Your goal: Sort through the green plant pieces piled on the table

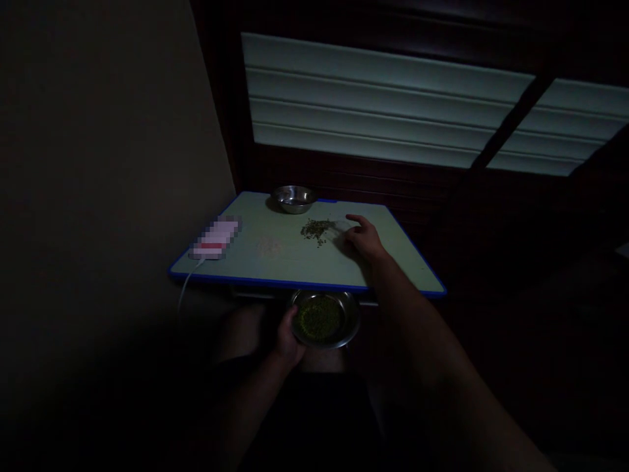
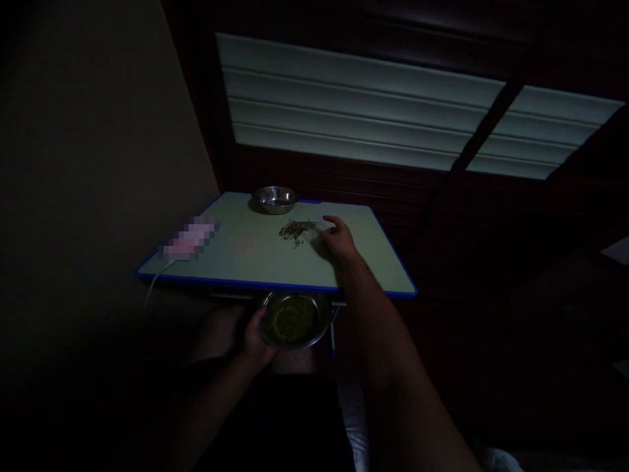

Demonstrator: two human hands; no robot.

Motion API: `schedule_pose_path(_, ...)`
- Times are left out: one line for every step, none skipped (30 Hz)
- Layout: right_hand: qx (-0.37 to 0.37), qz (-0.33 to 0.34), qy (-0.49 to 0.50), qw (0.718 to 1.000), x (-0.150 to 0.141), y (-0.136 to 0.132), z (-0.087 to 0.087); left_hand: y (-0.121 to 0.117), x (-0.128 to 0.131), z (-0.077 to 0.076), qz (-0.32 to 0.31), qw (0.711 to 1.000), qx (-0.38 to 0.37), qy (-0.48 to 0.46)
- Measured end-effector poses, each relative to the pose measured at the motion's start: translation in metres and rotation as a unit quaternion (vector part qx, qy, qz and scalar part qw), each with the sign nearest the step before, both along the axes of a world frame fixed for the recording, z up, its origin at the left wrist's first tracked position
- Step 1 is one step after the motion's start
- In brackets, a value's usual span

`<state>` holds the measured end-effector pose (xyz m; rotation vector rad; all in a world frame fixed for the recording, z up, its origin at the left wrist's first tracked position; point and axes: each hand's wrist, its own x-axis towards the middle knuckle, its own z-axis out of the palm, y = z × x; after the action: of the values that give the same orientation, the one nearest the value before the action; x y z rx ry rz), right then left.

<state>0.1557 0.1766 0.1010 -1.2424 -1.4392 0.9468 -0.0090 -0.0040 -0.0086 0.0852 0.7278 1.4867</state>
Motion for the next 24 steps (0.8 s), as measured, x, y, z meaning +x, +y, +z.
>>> schedule_pose_path(-0.003, -0.013, -0.003, 1.0, -0.002, 0.0, 0.0, 0.0, -0.001, 0.001, -0.003, 1.0, 0.003, 0.004)
schedule_pose_path(-0.002, -0.025, -0.005, 1.0, -0.003, 0.001, -0.001, -0.001, -0.001, 0.001, -0.002, 1.0, 0.005, 0.007)
schedule_pose_path(-0.001, -0.028, -0.01, 1.0, -0.004, 0.003, -0.001, -0.001, -0.002, 0.002, -0.004, 1.0, 0.005, 0.011)
schedule_pose_path(0.001, -0.031, -0.015, 0.999, -0.004, 0.004, -0.002, -0.001, -0.002, 0.002, -0.004, 1.0, 0.005, 0.013)
schedule_pose_path(0.002, -0.037, -0.019, 0.999, -0.004, 0.006, -0.003, -0.001, -0.003, 0.002, -0.004, 1.0, 0.005, 0.016)
schedule_pose_path(0.006, -0.043, -0.021, 0.999, -0.004, 0.007, -0.004, -0.001, -0.003, 0.002, -0.005, 1.0, 0.005, 0.017)
schedule_pose_path(0.012, -0.05, -0.022, 0.998, -0.004, 0.009, -0.005, -0.001, -0.004, 0.002, -0.004, 1.0, 0.006, 0.019)
schedule_pose_path(0.021, -0.058, -0.022, 0.998, -0.003, 0.01, -0.006, -0.001, -0.004, 0.002, -0.005, 1.0, 0.009, 0.02)
schedule_pose_path(0.033, -0.064, -0.024, 0.997, -0.003, 0.011, -0.007, -0.001, -0.004, 0.002, -0.007, 1.0, 0.012, 0.021)
schedule_pose_path(0.045, -0.067, -0.029, 0.996, -0.002, 0.012, -0.008, -0.001, -0.004, 0.002, -0.008, 1.0, 0.017, 0.022)
schedule_pose_path(0.057, -0.071, -0.038, 0.995, -0.002, 0.012, -0.009, -0.001, -0.004, 0.003, -0.01, 1.0, 0.019, 0.023)
schedule_pose_path(0.069, -0.074, -0.052, 0.994, -0.002, 0.012, -0.01, -0.001, -0.004, 0.003, -0.011, 0.999, 0.02, 0.023)
schedule_pose_path(0.081, -0.079, -0.07, 0.991, -0.001, 0.012, -0.01, -0.001, -0.004, 0.003, -0.01, 1.0, 0.02, 0.022)
schedule_pose_path(0.093, -0.085, -0.091, 0.988, -0.001, 0.011, -0.01, -0.001, -0.003, 0.004, -0.006, 1.0, 0.017, 0.022)
schedule_pose_path(0.103, -0.093, -0.115, 0.984, -0.001, 0.01, -0.009, -0.001, -0.003, 0.004, -0.002, 1.0, 0.013, 0.021)
schedule_pose_path(0.111, -0.102, -0.139, 0.979, 0.0, 0.009, -0.009, -0.001, -0.003, 0.004, 0.0, 1.0, 0.007, 0.021)
schedule_pose_path(0.116, -0.11, -0.163, 0.974, 0.0, 0.007, -0.008, -0.001, -0.003, 0.004, 0.001, 1.0, 0.002, 0.022)
schedule_pose_path(0.117, -0.117, -0.184, 0.969, 0.0, 0.006, -0.007, -0.001, -0.003, 0.004, 0.001, 1.0, -0.001, 0.023)
schedule_pose_path(0.115, -0.121, -0.203, 0.965, 0.0, 0.006, -0.007, -0.001, -0.003, 0.004, 0.001, 1.0, -0.001, 0.024)
schedule_pose_path(0.112, -0.122, -0.219, 0.962, 0.0, 0.005, -0.007, -0.001, -0.003, 0.004, 0.001, 1.0, 0.0, 0.024)
schedule_pose_path(0.109, -0.122, -0.231, 0.959, 0.0, 0.005, -0.007, -0.001, -0.003, 0.004, 0.0, 1.0, 0.003, 0.025)
schedule_pose_path(0.106, -0.119, -0.24, 0.958, 0.0, 0.005, -0.007, -0.001, -0.003, 0.004, -0.001, 1.0, 0.006, 0.025)
schedule_pose_path(0.104, -0.117, -0.247, 0.956, 0.0, 0.005, -0.007, -0.001, -0.003, 0.004, -0.001, 1.0, 0.009, 0.024)
schedule_pose_path(0.102, -0.114, -0.253, 0.955, 0.0, 0.005, -0.008, -0.001, -0.003, 0.004, -0.001, 1.0, 0.007, 0.024)
